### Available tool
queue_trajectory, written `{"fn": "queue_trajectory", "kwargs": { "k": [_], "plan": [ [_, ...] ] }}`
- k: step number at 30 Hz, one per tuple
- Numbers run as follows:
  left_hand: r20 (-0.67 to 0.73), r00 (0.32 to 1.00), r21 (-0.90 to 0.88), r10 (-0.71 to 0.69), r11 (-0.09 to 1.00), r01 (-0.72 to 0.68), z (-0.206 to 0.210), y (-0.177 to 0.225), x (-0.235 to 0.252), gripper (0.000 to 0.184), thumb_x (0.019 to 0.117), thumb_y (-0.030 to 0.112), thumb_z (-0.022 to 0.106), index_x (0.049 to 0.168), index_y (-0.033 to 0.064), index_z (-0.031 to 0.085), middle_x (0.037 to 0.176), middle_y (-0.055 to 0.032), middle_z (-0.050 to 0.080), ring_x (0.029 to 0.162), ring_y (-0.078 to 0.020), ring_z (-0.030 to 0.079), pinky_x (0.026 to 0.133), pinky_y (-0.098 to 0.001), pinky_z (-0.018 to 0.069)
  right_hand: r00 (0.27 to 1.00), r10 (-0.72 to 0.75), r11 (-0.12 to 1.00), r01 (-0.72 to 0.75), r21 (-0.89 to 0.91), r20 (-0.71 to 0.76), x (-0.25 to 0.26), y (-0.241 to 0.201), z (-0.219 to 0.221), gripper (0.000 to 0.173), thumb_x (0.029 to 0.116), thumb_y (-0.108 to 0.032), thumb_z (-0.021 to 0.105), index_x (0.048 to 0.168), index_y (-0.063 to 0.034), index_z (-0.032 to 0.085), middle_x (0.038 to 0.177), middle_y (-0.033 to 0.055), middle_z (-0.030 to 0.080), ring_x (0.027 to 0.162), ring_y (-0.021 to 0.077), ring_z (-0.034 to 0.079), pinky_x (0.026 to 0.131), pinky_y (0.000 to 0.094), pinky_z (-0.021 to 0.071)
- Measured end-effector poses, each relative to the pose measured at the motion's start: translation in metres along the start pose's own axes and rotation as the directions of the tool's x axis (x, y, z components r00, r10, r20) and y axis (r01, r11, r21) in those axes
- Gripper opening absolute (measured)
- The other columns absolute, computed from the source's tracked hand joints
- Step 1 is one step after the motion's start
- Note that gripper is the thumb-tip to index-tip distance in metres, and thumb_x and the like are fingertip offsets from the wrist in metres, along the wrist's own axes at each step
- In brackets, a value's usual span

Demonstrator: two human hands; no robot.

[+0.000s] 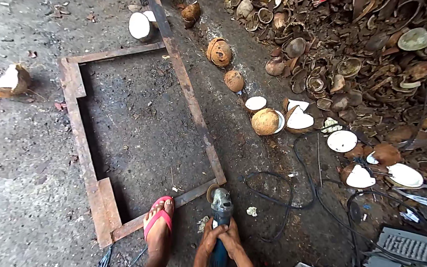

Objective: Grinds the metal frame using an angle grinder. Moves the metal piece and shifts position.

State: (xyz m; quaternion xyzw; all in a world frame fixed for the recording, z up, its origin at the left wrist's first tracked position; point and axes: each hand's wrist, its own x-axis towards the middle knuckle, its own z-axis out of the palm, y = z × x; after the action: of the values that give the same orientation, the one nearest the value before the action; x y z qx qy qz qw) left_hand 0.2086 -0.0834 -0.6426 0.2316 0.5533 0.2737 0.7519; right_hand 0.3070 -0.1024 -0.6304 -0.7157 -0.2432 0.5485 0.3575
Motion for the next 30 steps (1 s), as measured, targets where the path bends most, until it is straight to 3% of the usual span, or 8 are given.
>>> {"fn": "queue_trajectory", "kwargs": {
  "k": [11,16,21,26,30],
  "plan": [
    [0.000,1.000,-0.014,-0.020,1.000,0.020,-0.008,-0.005,0.005,0.062,0.0672,0.026,0.076,0.121,-0.0014,0.062,0.101,-0.0113,0.074,0.091,-0.0183,0.072,0.086,-0.0388,0.0600,0.999,0.022,1.000,-0.021,0.019,-0.025,0.000,0.002,0.008,0.078,0.0616,-0.014,0.081,0.132,0.0069,0.054,0.115,0.0183,0.067,0.105,0.0190,0.066,0.094,0.0354,0.0549],
    [0.013,1.000,-0.007,-0.023,1.000,0.023,-0.008,-0.001,0.008,0.060,0.0673,0.025,0.076,0.119,-0.0004,0.063,0.100,-0.0106,0.074,0.091,-0.0184,0.072,0.085,-0.0387,0.0600,0.998,0.041,0.998,-0.038,0.058,-0.039,0.001,-0.002,0.009,0.084,0.0614,-0.010,0.081,0.137,0.0082,0.049,0.121,0.0206,0.065,0.109,0.0202,0.064,0.097,0.0357,0.0533],
    [0.007,0.999,-0.008,-0.040,0.999,0.040,-0.008,0.002,0.008,0.064,0.0673,0.026,0.076,0.124,-0.0007,0.061,0.103,-0.0117,0.073,0.093,-0.0189,0.072,0.087,-0.0393,0.0598,0.999,0.043,0.997,-0.042,0.058,-0.023,0.000,-0.007,0.010,0.086,0.0620,-0.008,0.080,0.139,0.0086,0.047,0.123,0.0220,0.064,0.111,0.0220,0.064,0.098,0.0371,0.0526],
    [0.005,1.000,-0.009,-0.025,1.000,0.025,-0.009,0.001,0.009,0.062,0.0672,0.027,0.076,0.121,-0.0002,0.062,0.102,-0.0104,0.073,0.093,-0.0176,0.072,0.087,-0.0384,0.0594,0.999,0.014,0.999,-0.012,0.034,-0.051,0.000,-0.006,0.011,0.085,0.0579,-0.009,0.081,0.136,0.0081,0.050,0.118,0.0204,0.066,0.108,0.0213,0.066,0.095,0.0371,0.0547],
    [-0.004,1.000,-0.020,-0.029,0.999,0.029,-0.008,0.001,0.009,0.063,0.0680,0.027,0.077,0.122,-0.0015,0.062,0.103,-0.0121,0.073,0.093,-0.0190,0.072,0.088,-0.0404,0.0598,1.000,0.015,1.000,-0.015,0.006,-0.019,0.001,-0.004,0.009,0.087,0.0631,-0.009,0.081,0.141,0.0097,0.046,0.126,0.0232,0.063,0.116,0.0246,0.063,0.102,0.0397,0.0518]
  ]
}}
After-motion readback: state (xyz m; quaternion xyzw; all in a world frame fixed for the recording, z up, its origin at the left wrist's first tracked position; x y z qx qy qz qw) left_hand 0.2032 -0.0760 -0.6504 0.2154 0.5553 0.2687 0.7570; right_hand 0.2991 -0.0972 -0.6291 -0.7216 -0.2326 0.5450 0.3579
